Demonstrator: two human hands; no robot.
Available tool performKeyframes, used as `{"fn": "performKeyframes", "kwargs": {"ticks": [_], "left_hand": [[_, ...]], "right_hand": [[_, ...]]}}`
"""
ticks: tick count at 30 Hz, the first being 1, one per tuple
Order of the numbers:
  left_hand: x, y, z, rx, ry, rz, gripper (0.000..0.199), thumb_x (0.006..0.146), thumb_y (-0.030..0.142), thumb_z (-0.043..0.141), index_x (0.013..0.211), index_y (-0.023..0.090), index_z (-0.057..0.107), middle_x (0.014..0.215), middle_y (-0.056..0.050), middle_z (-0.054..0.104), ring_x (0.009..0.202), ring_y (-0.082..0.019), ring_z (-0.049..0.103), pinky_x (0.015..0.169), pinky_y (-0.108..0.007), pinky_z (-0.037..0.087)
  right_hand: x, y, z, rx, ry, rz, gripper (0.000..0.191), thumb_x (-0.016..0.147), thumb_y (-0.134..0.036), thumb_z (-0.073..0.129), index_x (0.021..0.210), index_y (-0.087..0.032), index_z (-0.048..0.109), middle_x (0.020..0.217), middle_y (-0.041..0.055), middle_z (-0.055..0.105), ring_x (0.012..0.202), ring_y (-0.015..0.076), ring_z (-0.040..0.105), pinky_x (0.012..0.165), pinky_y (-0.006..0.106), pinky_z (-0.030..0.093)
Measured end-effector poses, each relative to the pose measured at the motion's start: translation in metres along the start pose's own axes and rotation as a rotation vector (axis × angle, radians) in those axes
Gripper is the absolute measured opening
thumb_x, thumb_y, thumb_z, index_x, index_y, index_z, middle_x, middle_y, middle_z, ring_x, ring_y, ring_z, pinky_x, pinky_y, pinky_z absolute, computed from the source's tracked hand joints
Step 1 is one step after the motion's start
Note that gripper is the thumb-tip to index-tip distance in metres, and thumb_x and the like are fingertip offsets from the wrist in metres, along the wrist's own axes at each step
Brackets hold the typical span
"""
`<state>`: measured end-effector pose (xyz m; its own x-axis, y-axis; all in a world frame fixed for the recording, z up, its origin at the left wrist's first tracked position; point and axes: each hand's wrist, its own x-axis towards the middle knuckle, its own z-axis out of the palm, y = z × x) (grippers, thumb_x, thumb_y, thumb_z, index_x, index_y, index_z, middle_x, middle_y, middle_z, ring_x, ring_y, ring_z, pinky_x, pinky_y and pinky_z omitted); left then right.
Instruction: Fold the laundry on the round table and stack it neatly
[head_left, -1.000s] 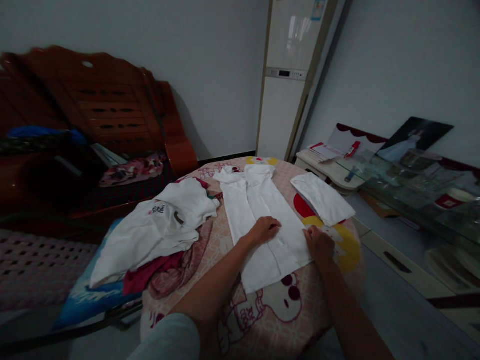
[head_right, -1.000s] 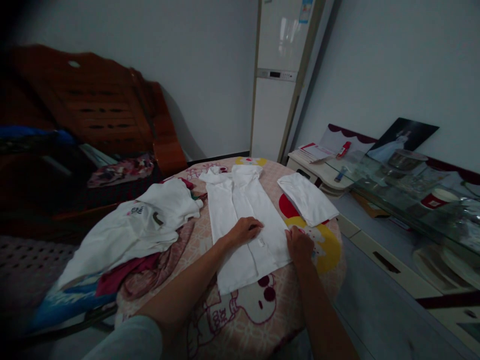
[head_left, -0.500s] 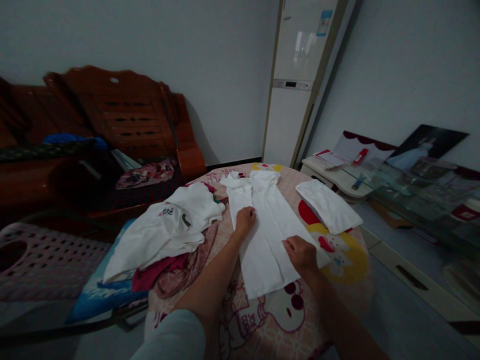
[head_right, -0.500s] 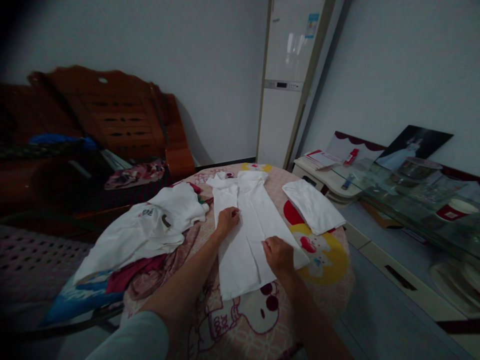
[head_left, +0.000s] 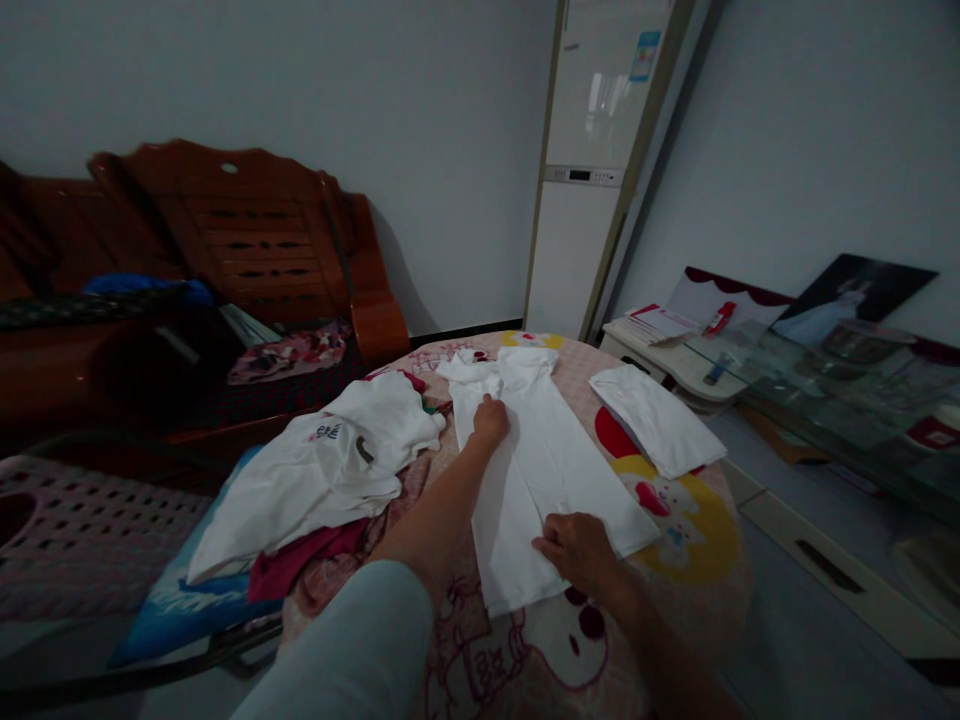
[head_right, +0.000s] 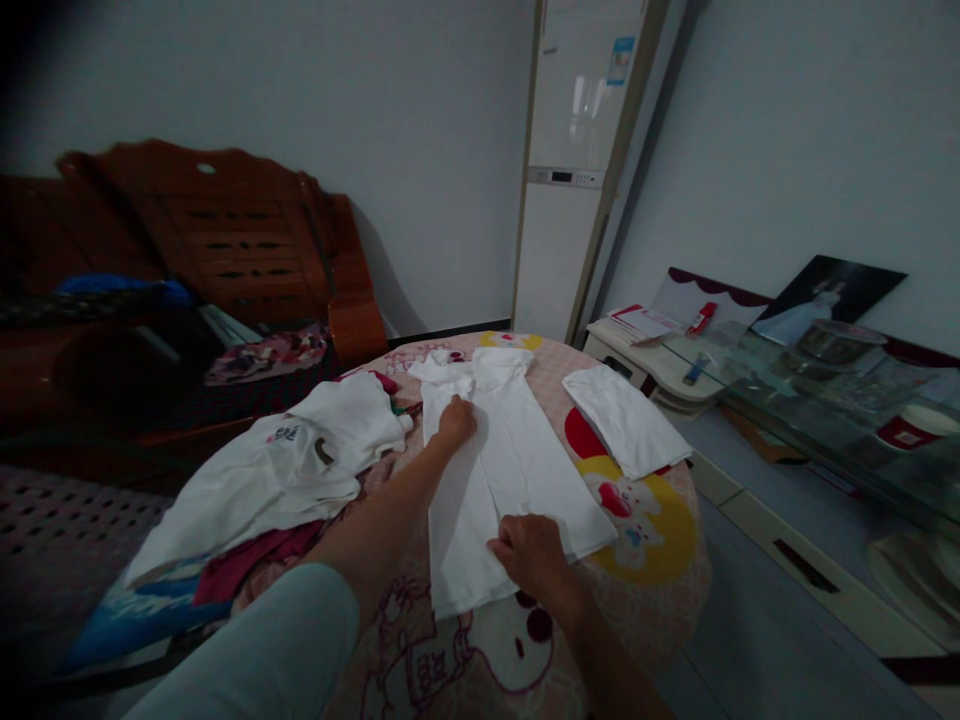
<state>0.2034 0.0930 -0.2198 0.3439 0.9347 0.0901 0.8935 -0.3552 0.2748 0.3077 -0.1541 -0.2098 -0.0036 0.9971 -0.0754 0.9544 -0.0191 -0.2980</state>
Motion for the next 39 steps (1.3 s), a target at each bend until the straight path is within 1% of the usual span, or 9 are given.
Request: {"fn": "performKeyframes", "kwargs": {"ticks": [9,13,18,21,25,28,31,36,39], "left_hand": [[0.01,0.006,-0.008,-0.021,0.003,-0.094,0.036,0.084,0.006,0.044,0.118,0.004,0.057,0.124,-0.024,0.054,0.104,-0.026,0.063,0.089,-0.032,0.049],[0.01,0.011,-0.004,-0.034,0.017,-0.107,0.036,0.085,0.006,0.043,0.119,0.005,0.057,0.125,-0.024,0.053,0.105,-0.026,0.063,0.089,-0.031,0.049],[0.01,0.011,0.0,-0.05,0.006,-0.083,0.04,0.088,0.01,0.041,0.127,0.006,0.054,0.122,-0.022,0.057,0.106,-0.026,0.062,0.089,-0.031,0.048],[0.007,0.003,-0.004,-0.06,0.017,-0.028,0.048,0.091,0.008,0.036,0.137,0.011,0.047,0.121,-0.017,0.061,0.114,-0.023,0.059,0.097,-0.03,0.044],[-0.006,-0.018,-0.006,-0.04,0.104,0.068,0.047,0.092,0.011,0.036,0.138,0.011,0.049,0.135,-0.017,0.056,0.125,-0.023,0.052,0.106,-0.032,0.038],[-0.017,-0.036,0.002,0.036,0.095,0.12,0.048,0.094,0.027,0.045,0.14,0.015,0.048,0.148,-0.016,0.045,0.137,-0.029,0.04,0.113,-0.043,0.031],[-0.021,-0.046,0.009,0.1,0.065,0.137,0.052,0.096,0.039,0.042,0.145,0.021,0.042,0.154,-0.016,0.037,0.142,-0.035,0.032,0.113,-0.054,0.024],[-0.032,-0.031,0.006,0.073,0.033,0.077,0.056,0.096,0.038,0.043,0.148,0.018,0.038,0.155,-0.02,0.033,0.143,-0.036,0.031,0.113,-0.055,0.025],[-0.062,-0.011,0.01,-0.004,0.006,0.191,0.057,0.095,0.037,0.048,0.147,0.018,0.038,0.156,-0.018,0.032,0.144,-0.033,0.03,0.113,-0.051,0.028]], "right_hand": [[0.003,0.008,-0.005,0.098,-0.02,-0.028,0.023,0.085,-0.034,0.064,0.069,-0.019,0.069,0.067,0.0015,0.07,0.064,0.0127,0.059,0.062,0.024,0.03],[0.005,0.011,-0.006,0.123,-0.031,-0.044,0.022,0.081,-0.028,0.066,0.062,-0.018,0.066,0.061,0.0002,0.066,0.058,0.0117,0.055,0.06,0.024,0.029],[0.004,0.006,-0.009,0.066,-0.073,-0.027,0.017,0.08,-0.026,0.066,0.064,-0.018,0.066,0.064,0.0008,0.067,0.062,0.0132,0.057,0.061,0.025,0.03],[0.002,0.003,-0.009,0.039,-0.037,-0.045,0.012,0.082,-0.027,0.066,0.074,-0.019,0.066,0.072,0.0021,0.07,0.068,0.0149,0.061,0.064,0.025,0.033],[0.0,0.005,-0.004,0.061,0.016,-0.097,0.01,0.085,-0.025,0.061,0.092,-0.021,0.067,0.082,0.0032,0.072,0.076,0.0162,0.064,0.071,0.025,0.036],[0.002,0.007,0.003,0.067,-0.027,-0.105,0.016,0.085,-0.021,0.057,0.097,-0.022,0.068,0.08,0.0022,0.072,0.075,0.0161,0.065,0.071,0.025,0.037],[0.002,0.006,0.005,0.082,-0.04,-0.094,0.017,0.084,-0.02,0.056,0.094,-0.023,0.069,0.078,0.0017,0.072,0.074,0.0158,0.065,0.07,0.024,0.037],[-0.005,0.013,-0.005,0.258,0.069,-0.08,0.016,0.084,-0.022,0.054,0.085,-0.021,0.07,0.066,-0.0005,0.067,0.063,0.0137,0.06,0.064,0.022,0.038],[-0.009,0.031,-0.013,0.382,0.215,-0.008,0.021,0.086,-0.029,0.05,0.08,-0.02,0.069,0.058,-0.0017,0.061,0.055,0.0128,0.054,0.058,0.022,0.038]]}}
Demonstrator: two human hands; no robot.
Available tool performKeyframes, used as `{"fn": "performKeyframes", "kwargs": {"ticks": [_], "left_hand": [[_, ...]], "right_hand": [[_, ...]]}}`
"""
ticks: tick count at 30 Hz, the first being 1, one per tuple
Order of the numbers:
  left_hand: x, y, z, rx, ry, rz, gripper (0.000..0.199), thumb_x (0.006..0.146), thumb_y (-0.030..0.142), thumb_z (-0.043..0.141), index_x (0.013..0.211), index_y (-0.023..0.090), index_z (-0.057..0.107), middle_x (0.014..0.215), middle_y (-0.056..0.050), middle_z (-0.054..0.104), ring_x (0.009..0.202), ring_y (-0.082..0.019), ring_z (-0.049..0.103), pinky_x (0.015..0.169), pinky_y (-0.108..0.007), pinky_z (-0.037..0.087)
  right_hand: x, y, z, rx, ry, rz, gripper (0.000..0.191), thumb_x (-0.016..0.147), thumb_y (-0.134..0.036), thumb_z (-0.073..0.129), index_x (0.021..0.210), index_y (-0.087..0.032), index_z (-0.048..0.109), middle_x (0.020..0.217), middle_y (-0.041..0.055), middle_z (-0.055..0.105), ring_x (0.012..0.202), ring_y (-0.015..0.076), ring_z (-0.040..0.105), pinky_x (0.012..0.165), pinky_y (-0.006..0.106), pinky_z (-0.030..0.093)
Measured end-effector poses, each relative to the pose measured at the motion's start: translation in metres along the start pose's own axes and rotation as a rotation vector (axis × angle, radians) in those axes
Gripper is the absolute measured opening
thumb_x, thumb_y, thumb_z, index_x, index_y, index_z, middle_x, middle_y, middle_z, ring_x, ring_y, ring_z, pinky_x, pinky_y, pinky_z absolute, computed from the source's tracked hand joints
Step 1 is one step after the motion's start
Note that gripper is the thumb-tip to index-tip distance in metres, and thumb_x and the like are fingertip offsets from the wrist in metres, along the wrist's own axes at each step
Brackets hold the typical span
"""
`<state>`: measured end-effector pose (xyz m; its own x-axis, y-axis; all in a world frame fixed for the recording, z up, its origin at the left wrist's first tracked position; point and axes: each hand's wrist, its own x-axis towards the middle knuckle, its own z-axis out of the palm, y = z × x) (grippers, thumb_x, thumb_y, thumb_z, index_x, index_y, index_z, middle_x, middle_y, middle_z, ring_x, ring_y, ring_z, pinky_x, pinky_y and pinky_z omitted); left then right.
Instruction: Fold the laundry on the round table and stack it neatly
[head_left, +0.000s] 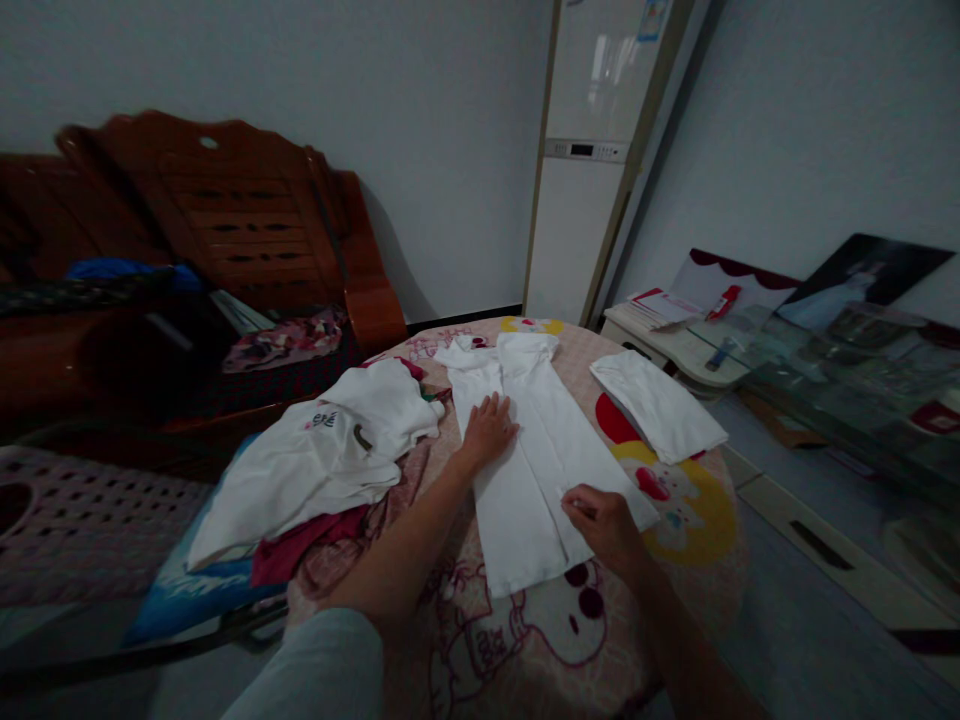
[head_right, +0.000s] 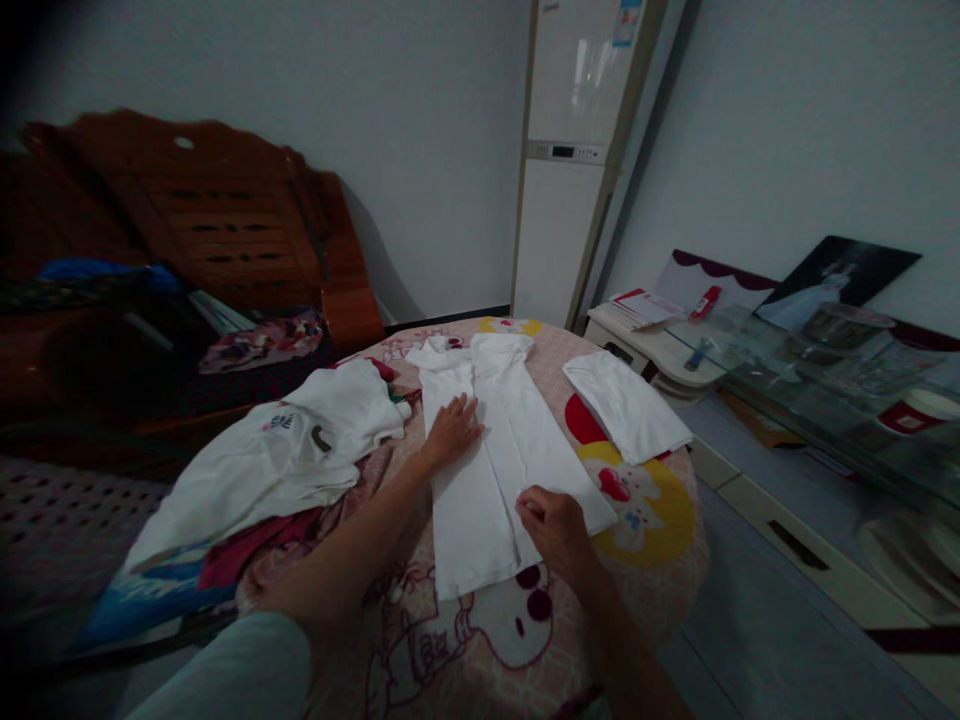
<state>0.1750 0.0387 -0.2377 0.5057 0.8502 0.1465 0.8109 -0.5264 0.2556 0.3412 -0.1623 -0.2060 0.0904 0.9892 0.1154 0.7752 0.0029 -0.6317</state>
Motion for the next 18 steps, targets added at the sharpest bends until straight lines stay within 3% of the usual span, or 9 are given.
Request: {"fn": "performKeyframes", "kwargs": {"ticks": [4,7,10,14,16,18], "left_hand": [[-0.032,0.026,0.01,-0.048,-0.009,0.225,0.054,0.096,0.04,0.045,0.148,0.025,0.037,0.157,-0.012,0.034,0.146,-0.03,0.028,0.118,-0.052,0.019],[-0.036,0.034,0.009,-0.056,-0.028,0.204,0.055,0.098,0.039,0.04,0.149,0.02,0.034,0.157,-0.015,0.031,0.146,-0.031,0.026,0.118,-0.054,0.017],[-0.049,0.043,-0.001,-0.11,-0.102,0.145,0.061,0.097,0.041,0.043,0.149,0.01,0.032,0.157,-0.022,0.027,0.146,-0.032,0.026,0.117,-0.05,0.025],[-0.112,0.061,-0.013,-0.195,-0.176,0.289,0.079,0.087,0.054,0.055,0.147,0.006,0.034,0.155,-0.025,0.03,0.146,-0.033,0.026,0.117,-0.044,0.029],[-0.151,0.071,-0.014,-0.198,-0.217,0.375,0.086,0.081,0.054,0.063,0.146,0.006,0.035,0.154,-0.025,0.032,0.146,-0.034,0.026,0.117,-0.043,0.03],[-0.18,0.077,-0.012,-0.175,-0.255,0.404,0.08,0.08,0.045,0.065,0.145,0.008,0.038,0.153,-0.024,0.034,0.145,-0.035,0.027,0.118,-0.045,0.029]], "right_hand": [[0.001,0.022,-0.019,0.005,0.117,0.021,0.022,0.085,-0.03,0.05,0.077,-0.019,0.067,0.067,0.0021,0.066,0.062,0.0147,0.058,0.06,0.024,0.042],[-0.002,0.034,-0.025,-0.06,0.071,-0.071,0.021,0.081,-0.021,0.05,0.088,-0.017,0.069,0.086,0.0073,0.071,0.079,0.0181,0.065,0.074,0.028,0.049],[-0.016,0.045,-0.025,-0.136,0.006,-0.186,0.041,0.075,-0.012,0.047,0.111,-0.017,0.067,0.11,0.0117,0.069,0.103,0.022,0.064,0.093,0.037,0.049],[-0.04,0.061,-0.021,-0.171,-0.043,-0.285,0.067,0.07,-0.008,0.044,0.136,-0.017,0.053,0.136,0.013,0.057,0.127,0.0224,0.051,0.109,0.044,0.041],[-0.048,0.064,-0.017,-0.209,-0.054,-0.309,0.069,0.069,-0.007,0.043,0.137,-0.015,0.052,0.141,0.013,0.054,0.132,0.0222,0.047,0.111,0.044,0.039],[-0.051,0.063,-0.012,-0.269,-0.041,-0.329,0.066,0.07,-0.006,0.042,0.134,-0.014,0.056,0.142,0.0139,0.053,0.133,0.0234,0.046,0.112,0.045,0.038]]}}
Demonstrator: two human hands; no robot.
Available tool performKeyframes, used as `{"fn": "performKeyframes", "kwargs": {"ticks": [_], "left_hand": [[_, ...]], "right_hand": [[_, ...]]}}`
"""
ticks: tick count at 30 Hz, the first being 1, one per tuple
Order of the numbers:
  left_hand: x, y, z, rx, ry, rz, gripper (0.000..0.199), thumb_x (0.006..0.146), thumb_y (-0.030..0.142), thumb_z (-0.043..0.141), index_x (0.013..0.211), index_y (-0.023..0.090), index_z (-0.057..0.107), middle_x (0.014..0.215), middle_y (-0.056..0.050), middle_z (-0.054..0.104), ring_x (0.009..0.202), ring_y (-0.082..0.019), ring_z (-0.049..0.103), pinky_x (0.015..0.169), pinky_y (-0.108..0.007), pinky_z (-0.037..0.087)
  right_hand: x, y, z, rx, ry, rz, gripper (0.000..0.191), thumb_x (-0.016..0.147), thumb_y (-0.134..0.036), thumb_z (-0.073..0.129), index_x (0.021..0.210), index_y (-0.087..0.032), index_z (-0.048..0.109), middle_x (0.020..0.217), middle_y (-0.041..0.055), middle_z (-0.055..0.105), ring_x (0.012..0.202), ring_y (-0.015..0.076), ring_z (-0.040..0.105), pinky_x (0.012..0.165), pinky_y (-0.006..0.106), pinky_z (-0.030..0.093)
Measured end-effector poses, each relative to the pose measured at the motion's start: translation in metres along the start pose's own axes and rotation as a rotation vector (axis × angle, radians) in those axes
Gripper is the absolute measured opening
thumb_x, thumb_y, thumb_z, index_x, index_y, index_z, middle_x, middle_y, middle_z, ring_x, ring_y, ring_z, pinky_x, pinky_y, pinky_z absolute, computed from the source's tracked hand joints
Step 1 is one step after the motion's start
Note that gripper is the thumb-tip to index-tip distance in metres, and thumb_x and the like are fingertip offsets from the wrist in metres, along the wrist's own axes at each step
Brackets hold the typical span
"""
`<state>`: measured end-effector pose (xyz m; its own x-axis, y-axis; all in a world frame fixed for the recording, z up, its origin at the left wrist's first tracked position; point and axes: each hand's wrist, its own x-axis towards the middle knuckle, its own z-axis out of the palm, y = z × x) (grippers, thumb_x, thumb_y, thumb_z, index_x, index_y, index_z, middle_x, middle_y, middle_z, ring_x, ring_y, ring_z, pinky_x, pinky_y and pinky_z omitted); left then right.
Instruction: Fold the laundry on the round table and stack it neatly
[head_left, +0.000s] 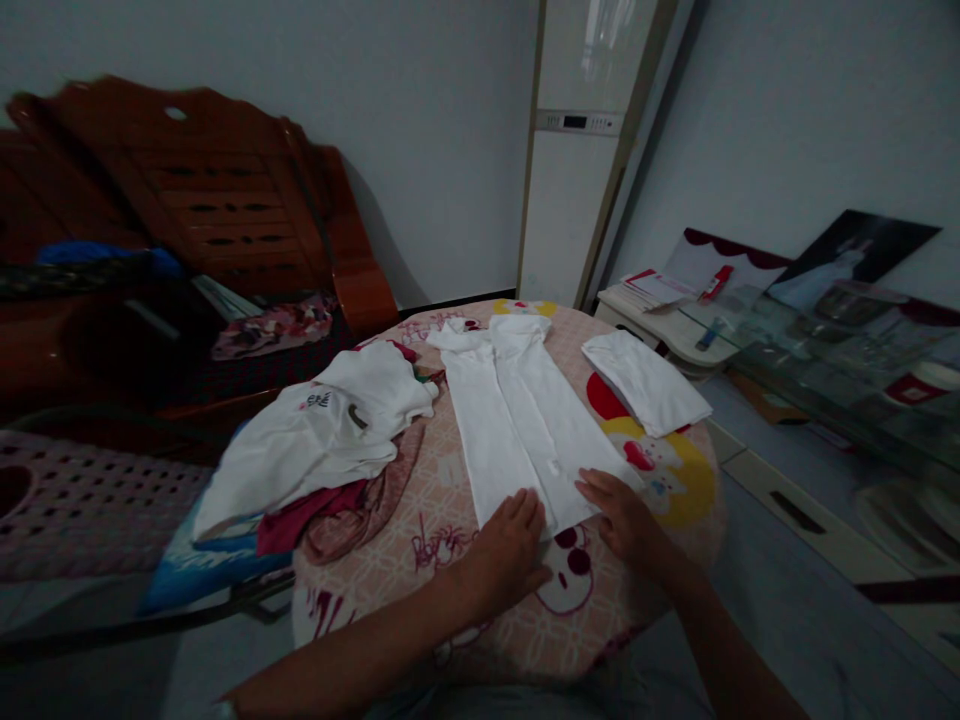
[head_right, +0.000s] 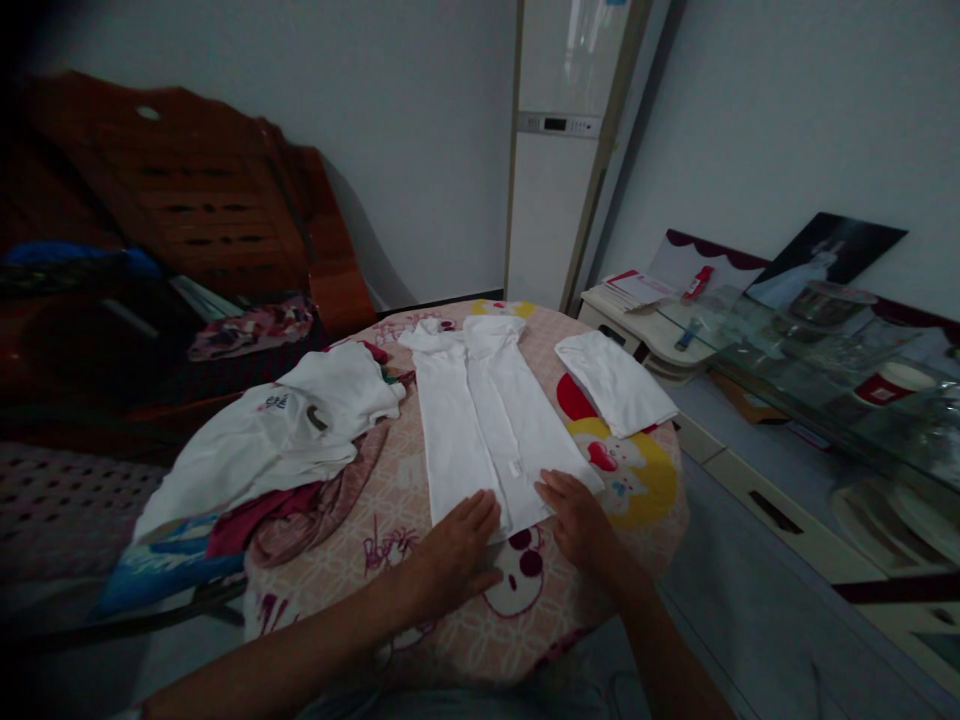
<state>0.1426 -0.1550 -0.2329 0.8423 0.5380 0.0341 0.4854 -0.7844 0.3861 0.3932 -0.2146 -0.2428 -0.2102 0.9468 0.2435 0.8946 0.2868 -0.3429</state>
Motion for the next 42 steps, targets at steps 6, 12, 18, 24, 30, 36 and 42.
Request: {"fn": "performKeyframes", "kwargs": {"ticks": [6,12,18,24,30,36,42], "left_hand": [[-0.016,0.002,0.014,0.042,0.012,-0.018,0.071,0.076,0.004,0.048,0.146,0.011,0.039,0.154,-0.016,0.037,0.145,-0.027,0.031,0.119,-0.043,0.029],[-0.017,-0.012,0.006,0.035,0.05,0.048,0.07,0.075,0.001,0.049,0.144,0.012,0.044,0.151,-0.013,0.043,0.14,-0.024,0.04,0.116,-0.039,0.037],[-0.009,-0.021,0.0,-0.138,0.158,0.003,0.049,0.083,0.006,0.052,0.13,0.019,0.06,0.134,-0.01,0.061,0.123,-0.023,0.059,0.104,-0.038,0.048],[0.012,-0.041,-0.064,-0.414,0.16,-0.042,0.048,0.081,0.002,0.045,0.118,0.019,0.069,0.114,-0.005,0.073,0.107,-0.018,0.067,0.096,-0.029,0.05],[0.053,-0.092,-0.12,-0.324,0.307,-0.222,0.044,0.079,0.006,0.052,0.116,0.019,0.071,0.113,-0.004,0.073,0.106,-0.02,0.067,0.097,-0.03,0.049],[0.1,-0.156,-0.112,-0.194,0.379,-0.402,0.047,0.075,0.001,0.053,0.118,0.013,0.069,0.11,-0.009,0.074,0.104,-0.022,0.068,0.097,-0.033,0.05],[0.097,-0.184,-0.071,-0.278,0.534,-0.428,0.044,0.079,0.006,0.055,0.121,0.016,0.065,0.107,-0.007,0.074,0.096,-0.018,0.069,0.093,-0.034,0.053]], "right_hand": [[0.006,-0.004,0.011,-0.147,0.117,-0.039,0.053,0.079,-0.007,0.04,0.127,-0.015,0.063,0.132,0.0129,0.061,0.125,0.023,0.053,0.107,0.043,0.045],[0.0,0.016,0.007,-0.188,0.172,-0.053,0.052,0.082,-0.004,0.039,0.124,-0.019,0.065,0.127,0.0101,0.066,0.118,0.0215,0.059,0.101,0.04,0.049],[0.012,0.037,-0.003,-0.173,0.278,-0.049,0.036,0.079,-0.006,0.044,0.096,-0.02,0.072,0.099,0.007,0.074,0.095,0.0206,0.066,0.092,0.04,0.051],[0.075,0.031,-0.04,-0.178,0.335,-0.059,0.031,0.074,-0.005,0.044,0.086,-0.017,0.07,0.087,0.0084,0.072,0.086,0.0216,0.064,0.092,0.037,0.047],[0.176,0.026,-0.065,-0.318,0.218,-0.024,0.027,0.078,-0.008,0.049,0.091,-0.015,0.071,0.089,0.0096,0.073,0.087,0.0226,0.061,0.099,0.038,0.037],[0.238,0.042,-0.026,-0.399,0.209,0.032,0.034,0.085,-0.009,0.046,0.106,-0.013,0.072,0.111,0.0125,0.071,0.107,0.0264,0.056,0.103,0.04,0.034],[0.202,0.056,0.009,-0.298,0.29,0.115,0.036,0.088,-0.01,0.044,0.113,-0.011,0.07,0.119,0.0131,0.069,0.114,0.0246,0.055,0.104,0.038,0.038]]}}
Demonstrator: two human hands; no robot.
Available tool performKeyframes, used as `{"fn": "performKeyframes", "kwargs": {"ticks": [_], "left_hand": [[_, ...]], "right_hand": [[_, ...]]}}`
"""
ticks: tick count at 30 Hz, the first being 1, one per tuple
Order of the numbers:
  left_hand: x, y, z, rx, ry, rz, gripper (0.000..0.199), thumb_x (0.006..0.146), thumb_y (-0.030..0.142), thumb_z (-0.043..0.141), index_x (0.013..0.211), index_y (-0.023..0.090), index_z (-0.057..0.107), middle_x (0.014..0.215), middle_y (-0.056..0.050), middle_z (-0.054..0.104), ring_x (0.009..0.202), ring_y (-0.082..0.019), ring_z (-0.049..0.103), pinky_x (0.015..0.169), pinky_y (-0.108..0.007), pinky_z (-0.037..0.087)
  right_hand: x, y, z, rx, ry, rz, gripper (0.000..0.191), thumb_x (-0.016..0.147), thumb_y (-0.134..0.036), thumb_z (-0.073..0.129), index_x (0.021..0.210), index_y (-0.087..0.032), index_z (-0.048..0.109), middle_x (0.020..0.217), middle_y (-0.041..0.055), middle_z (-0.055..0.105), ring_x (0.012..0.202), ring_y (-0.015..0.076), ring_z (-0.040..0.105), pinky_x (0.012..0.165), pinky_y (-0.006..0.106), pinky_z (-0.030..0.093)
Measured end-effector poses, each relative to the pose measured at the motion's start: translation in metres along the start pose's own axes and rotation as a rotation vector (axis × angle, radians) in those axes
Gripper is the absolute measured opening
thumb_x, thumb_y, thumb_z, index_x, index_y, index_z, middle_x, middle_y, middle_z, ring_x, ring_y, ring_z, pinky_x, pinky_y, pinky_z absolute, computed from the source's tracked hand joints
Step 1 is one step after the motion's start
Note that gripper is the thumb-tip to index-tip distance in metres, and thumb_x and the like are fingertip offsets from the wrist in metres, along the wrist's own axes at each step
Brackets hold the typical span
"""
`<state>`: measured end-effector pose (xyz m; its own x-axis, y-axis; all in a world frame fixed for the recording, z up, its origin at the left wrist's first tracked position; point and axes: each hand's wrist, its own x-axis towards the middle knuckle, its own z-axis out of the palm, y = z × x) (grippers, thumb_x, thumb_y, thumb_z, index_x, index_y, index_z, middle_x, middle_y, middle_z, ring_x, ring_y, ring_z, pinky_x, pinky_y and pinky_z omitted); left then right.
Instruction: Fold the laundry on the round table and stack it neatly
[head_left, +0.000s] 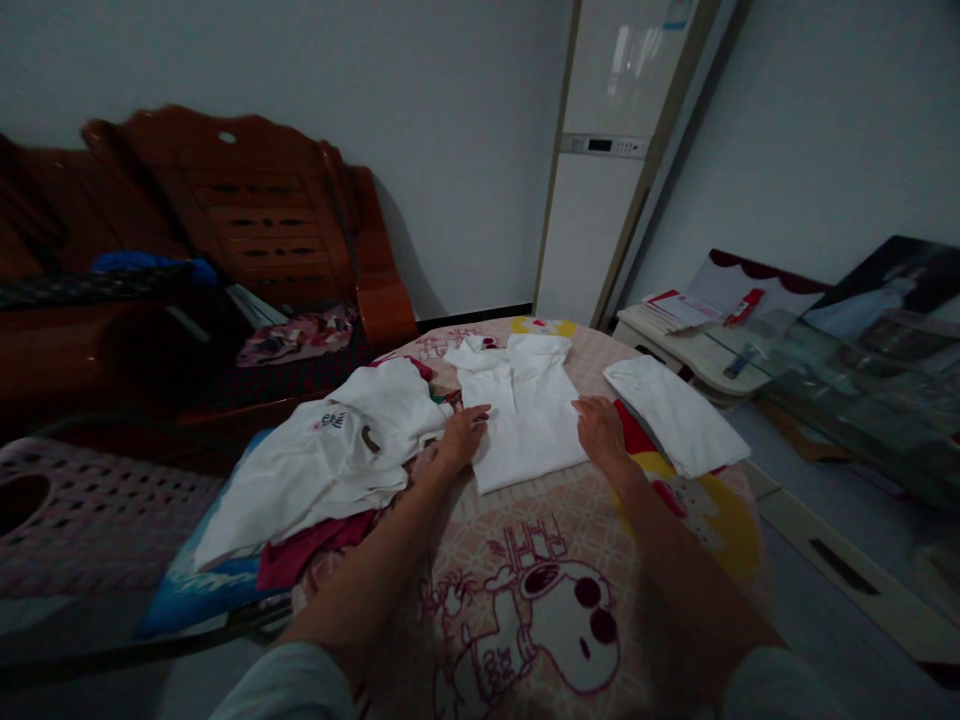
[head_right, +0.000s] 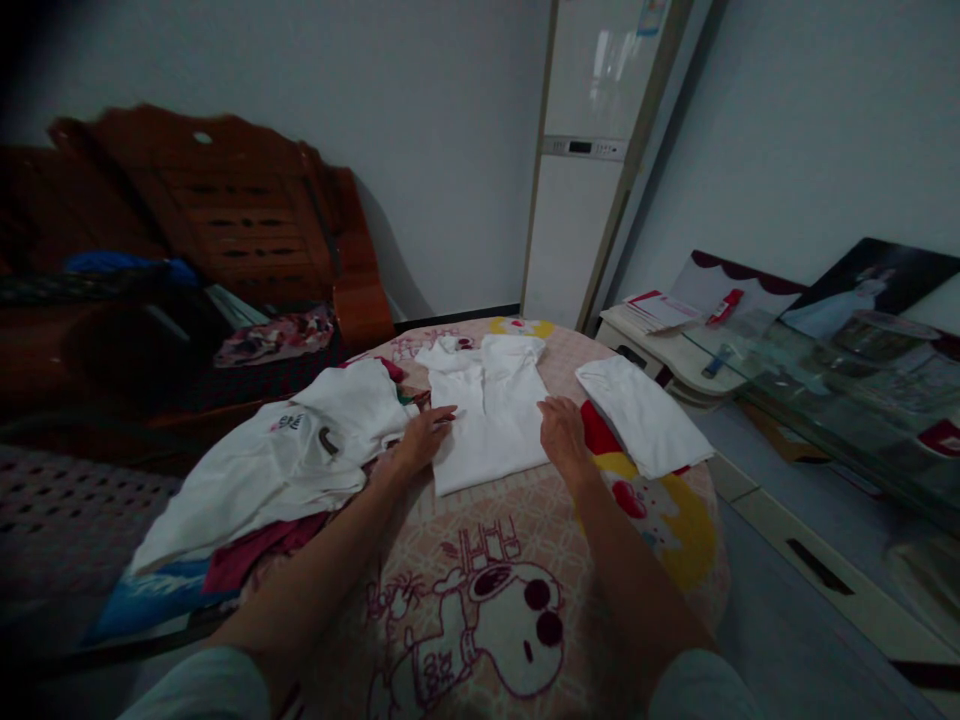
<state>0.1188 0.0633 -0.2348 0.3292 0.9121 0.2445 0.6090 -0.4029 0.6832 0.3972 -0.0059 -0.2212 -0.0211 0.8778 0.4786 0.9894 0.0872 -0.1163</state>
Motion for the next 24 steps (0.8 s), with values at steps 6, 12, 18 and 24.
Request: {"fn": "performKeyframes", "kwargs": {"ticks": [6,12,18,24], "left_hand": [[0.001,-0.003,0.011,0.015,0.143,0.07,0.038,0.083,0.007,0.051,0.116,0.017,0.066,0.111,-0.008,0.071,0.104,-0.02,0.066,0.098,-0.037,0.052],[-0.024,0.021,0.004,0.13,0.122,0.201,0.042,0.086,0.012,0.052,0.127,0.017,0.058,0.138,-0.012,0.057,0.13,-0.025,0.051,0.11,-0.046,0.041],[-0.082,0.043,0.011,0.273,-0.311,0.381,0.058,0.081,0.015,0.058,0.138,0.013,0.048,0.142,-0.017,0.052,0.134,-0.026,0.048,0.113,-0.043,0.038],[-0.076,0.042,0.015,0.305,-0.305,0.359,0.054,0.081,0.002,0.049,0.134,0.015,0.054,0.139,-0.014,0.056,0.128,-0.023,0.054,0.11,-0.041,0.042]], "right_hand": [[-0.042,-0.007,0.01,0.082,-0.049,-0.002,0.035,0.09,-0.017,0.045,0.115,-0.018,0.069,0.122,0.0107,0.068,0.116,0.0226,0.056,0.106,0.039,0.041],[-0.06,0.001,0.02,0.149,0.01,-0.052,0.035,0.088,-0.013,0.044,0.113,-0.015,0.069,0.121,0.0129,0.068,0.116,0.0222,0.059,0.105,0.04,0.044],[-0.078,0.009,0.013,0.133,-0.026,-0.216,0.042,0.082,-0.008,0.045,0.118,-0.016,0.067,0.125,0.0126,0.066,0.118,0.024,0.059,0.105,0.046,0.043],[-0.062,-0.008,-0.007,0.033,-0.119,-0.124,0.035,0.087,-0.009,0.043,0.104,-0.016,0.073,0.11,0.0123,0.073,0.106,0.0218,0.064,0.098,0.038,0.046]]}}
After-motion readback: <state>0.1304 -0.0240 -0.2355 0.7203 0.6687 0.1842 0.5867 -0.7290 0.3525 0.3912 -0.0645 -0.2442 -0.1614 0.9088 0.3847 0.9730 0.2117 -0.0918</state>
